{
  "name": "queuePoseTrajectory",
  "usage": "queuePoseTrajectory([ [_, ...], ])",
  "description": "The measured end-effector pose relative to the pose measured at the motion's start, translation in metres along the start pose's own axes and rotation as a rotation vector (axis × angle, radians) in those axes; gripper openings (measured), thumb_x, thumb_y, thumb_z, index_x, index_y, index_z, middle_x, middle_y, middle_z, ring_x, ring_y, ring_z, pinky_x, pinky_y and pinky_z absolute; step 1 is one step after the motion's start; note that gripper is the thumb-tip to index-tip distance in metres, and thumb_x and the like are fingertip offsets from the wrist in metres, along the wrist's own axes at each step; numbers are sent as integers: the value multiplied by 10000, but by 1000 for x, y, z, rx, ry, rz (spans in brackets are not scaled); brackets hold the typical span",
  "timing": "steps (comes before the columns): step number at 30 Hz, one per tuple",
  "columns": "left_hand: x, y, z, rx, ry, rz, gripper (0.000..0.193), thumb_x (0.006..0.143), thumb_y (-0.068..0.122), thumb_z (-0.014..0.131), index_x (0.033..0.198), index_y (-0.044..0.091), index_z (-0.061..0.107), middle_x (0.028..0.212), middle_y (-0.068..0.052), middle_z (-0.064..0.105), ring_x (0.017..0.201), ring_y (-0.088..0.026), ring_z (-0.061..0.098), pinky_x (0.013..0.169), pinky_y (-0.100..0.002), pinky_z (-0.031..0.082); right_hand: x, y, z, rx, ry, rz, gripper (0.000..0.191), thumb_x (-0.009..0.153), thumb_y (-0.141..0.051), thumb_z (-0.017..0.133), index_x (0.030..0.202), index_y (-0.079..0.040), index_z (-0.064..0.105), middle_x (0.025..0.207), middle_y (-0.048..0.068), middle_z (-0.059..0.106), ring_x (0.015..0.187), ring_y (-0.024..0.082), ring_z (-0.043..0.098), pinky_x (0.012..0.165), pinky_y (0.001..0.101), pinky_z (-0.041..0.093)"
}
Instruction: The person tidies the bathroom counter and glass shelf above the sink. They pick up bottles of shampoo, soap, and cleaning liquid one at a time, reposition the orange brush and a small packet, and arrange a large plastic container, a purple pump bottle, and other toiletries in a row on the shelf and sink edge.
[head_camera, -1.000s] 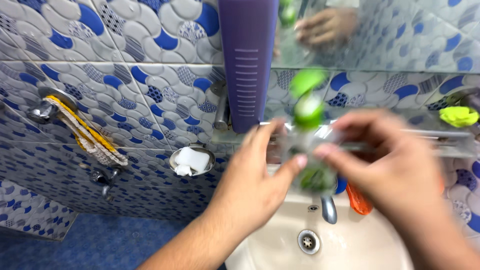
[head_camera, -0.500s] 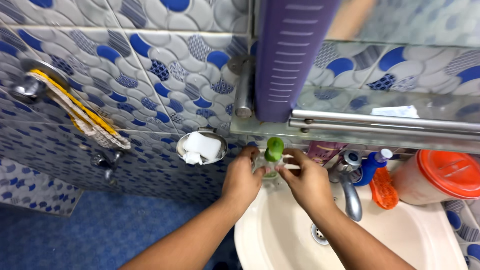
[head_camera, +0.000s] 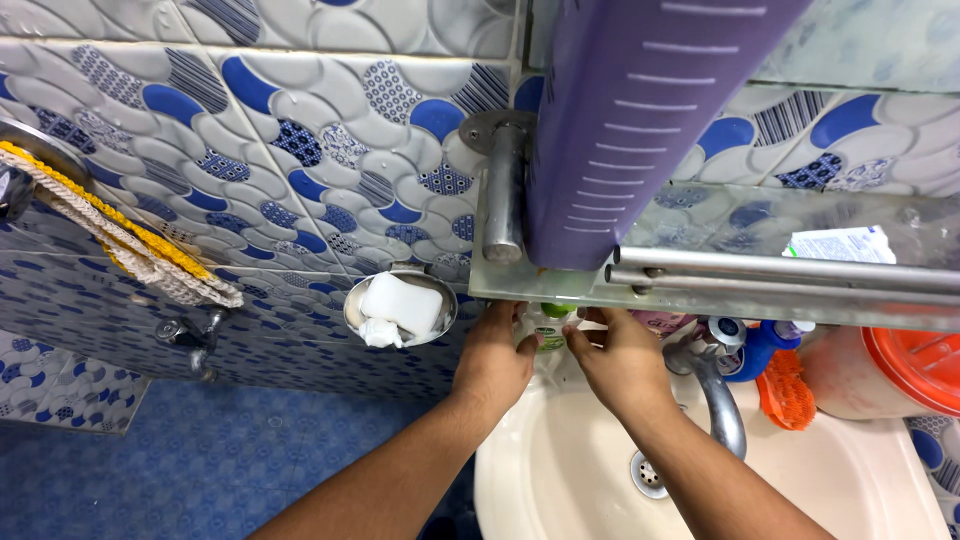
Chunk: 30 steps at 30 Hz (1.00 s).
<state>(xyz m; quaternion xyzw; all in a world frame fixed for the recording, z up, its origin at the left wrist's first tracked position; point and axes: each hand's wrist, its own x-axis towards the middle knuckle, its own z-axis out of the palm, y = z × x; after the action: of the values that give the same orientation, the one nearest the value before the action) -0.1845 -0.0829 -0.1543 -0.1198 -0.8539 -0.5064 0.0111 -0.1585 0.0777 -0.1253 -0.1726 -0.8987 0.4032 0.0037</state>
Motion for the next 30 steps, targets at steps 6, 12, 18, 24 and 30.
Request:
queuePoseTrajectory([
  [6, 6, -2, 0, 76, -85, -119, 514, 856, 158, 722, 1319, 55, 521, 1295, -164, 624, 1201, -363, 613, 1014, -441, 489, -12, -11, -23, -64, -92, -35, 691, 788, -303, 760, 1375, -22, 528, 1305, 172, 675, 1083, 255, 747, 898, 366, 580],
  [12, -7, 1, -1, 147, 96, 68, 618, 805, 118, 754, 1346, -26, 491, 1319, -258, 549, 1186, -437, 553, 971, -479, 474, -43, -23, -88, -79, -250, -15, 703, 832, -419, 758, 1422, -73, 596, 1293, 82, 706, 1108, 197, 728, 929, 313, 574],
  [18, -75, 44, -51, -19, 132, 60, 354, 828, 54, 680, 1177, 25, 629, 949, -105, 653, 790, -236, 639, 716, -352, 534, -60, -15, -175, 140, -412, -65, 441, 946, -302, 741, 1311, -54, 731, 1182, 124, 728, 997, 224, 745, 811, 364, 613],
  [24, -94, 123, -119, -85, 388, 403, 219, 883, -23, 660, 1095, 32, 674, 937, -59, 665, 712, -141, 610, 605, -258, 480, -52, -59, -226, 318, 75, -238, 249, 1044, -132, 599, 1237, 21, 637, 1074, 234, 693, 914, 310, 638, 782, 444, 601],
  [30, -61, 193, -149, -20, 574, 672, 467, 971, 13, 672, 1405, -4, 500, 1305, -153, 556, 1103, -234, 589, 952, -300, 520, -69, -131, -209, 498, 263, -706, 415, 957, -87, 612, 1361, -27, 539, 1309, 87, 620, 1141, 139, 661, 977, 278, 573],
])
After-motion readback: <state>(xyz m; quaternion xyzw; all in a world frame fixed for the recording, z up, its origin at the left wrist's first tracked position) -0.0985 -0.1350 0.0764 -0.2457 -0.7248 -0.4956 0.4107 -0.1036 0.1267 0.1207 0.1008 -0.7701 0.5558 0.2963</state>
